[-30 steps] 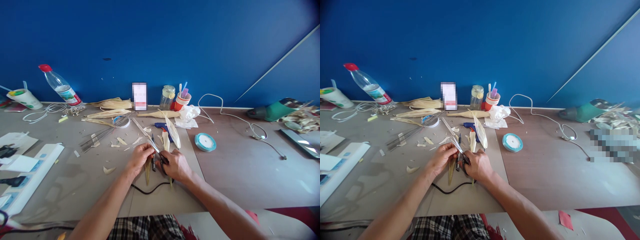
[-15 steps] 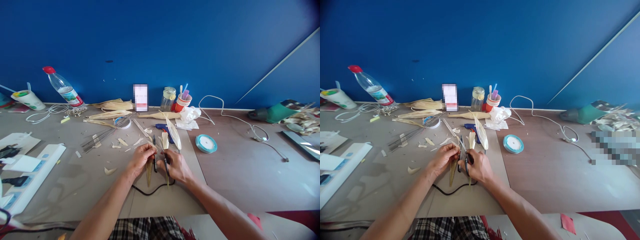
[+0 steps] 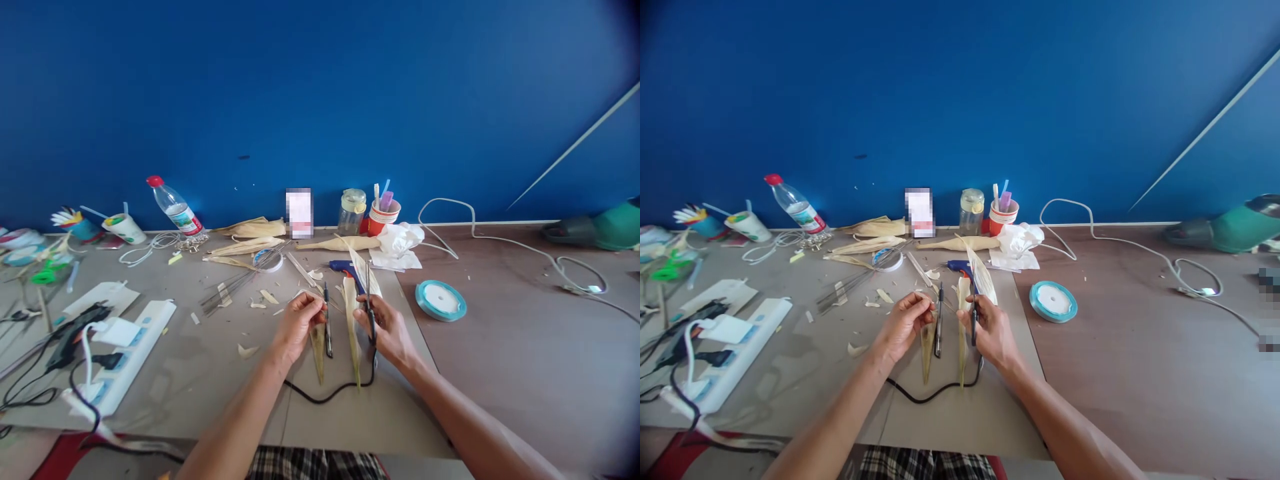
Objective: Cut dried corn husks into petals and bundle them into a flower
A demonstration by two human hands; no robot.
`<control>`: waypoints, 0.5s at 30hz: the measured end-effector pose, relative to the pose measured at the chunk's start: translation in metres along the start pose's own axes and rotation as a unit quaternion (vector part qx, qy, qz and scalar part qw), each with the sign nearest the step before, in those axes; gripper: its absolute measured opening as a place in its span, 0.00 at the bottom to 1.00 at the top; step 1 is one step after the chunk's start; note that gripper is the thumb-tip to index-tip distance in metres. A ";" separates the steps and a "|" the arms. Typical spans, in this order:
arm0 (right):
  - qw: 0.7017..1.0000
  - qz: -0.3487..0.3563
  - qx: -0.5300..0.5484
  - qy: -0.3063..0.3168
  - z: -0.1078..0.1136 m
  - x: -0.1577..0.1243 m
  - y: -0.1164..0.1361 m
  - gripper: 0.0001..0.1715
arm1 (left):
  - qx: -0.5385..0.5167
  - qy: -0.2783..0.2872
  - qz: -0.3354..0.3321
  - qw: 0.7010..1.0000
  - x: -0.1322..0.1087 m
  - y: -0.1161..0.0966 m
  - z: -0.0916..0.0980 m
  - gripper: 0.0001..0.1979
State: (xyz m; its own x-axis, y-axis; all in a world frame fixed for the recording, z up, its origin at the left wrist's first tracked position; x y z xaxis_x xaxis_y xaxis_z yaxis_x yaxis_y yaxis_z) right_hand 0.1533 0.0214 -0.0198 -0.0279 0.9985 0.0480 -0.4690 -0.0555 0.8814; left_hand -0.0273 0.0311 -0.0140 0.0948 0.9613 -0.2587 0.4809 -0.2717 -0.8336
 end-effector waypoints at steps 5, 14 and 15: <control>1.000 0.005 -0.006 0.002 0.003 0.000 0.000 0.20 | 0.163 -0.027 -0.073 0.984 -0.001 -0.028 0.003 0.09; 0.996 0.033 -0.085 0.024 0.003 -0.001 0.006 0.21 | 0.711 -0.189 -0.124 0.666 0.088 -0.139 0.078 0.06; 0.995 0.037 -0.095 0.022 0.002 -0.001 0.006 0.21 | 0.725 -0.194 -0.108 0.652 0.098 -0.145 0.084 0.05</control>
State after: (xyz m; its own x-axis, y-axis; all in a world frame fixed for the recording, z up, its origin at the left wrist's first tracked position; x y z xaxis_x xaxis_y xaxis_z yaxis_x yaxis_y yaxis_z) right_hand 0.1527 0.0199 -0.0135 -0.1039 0.9909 0.0850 -0.6221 -0.1314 0.7718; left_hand -0.1613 0.1610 0.0404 -0.2022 0.9768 0.0708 -0.9093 -0.1604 -0.3841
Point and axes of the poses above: each hand's wrist, its own x-axis towards the middle knuckle, its own z-axis out of the back of the hand, y = z × x, the point moved 2 cm from there along x, towards the middle knuckle, and after that the axes turned 9 degrees about -x, right-handed, at the moved point
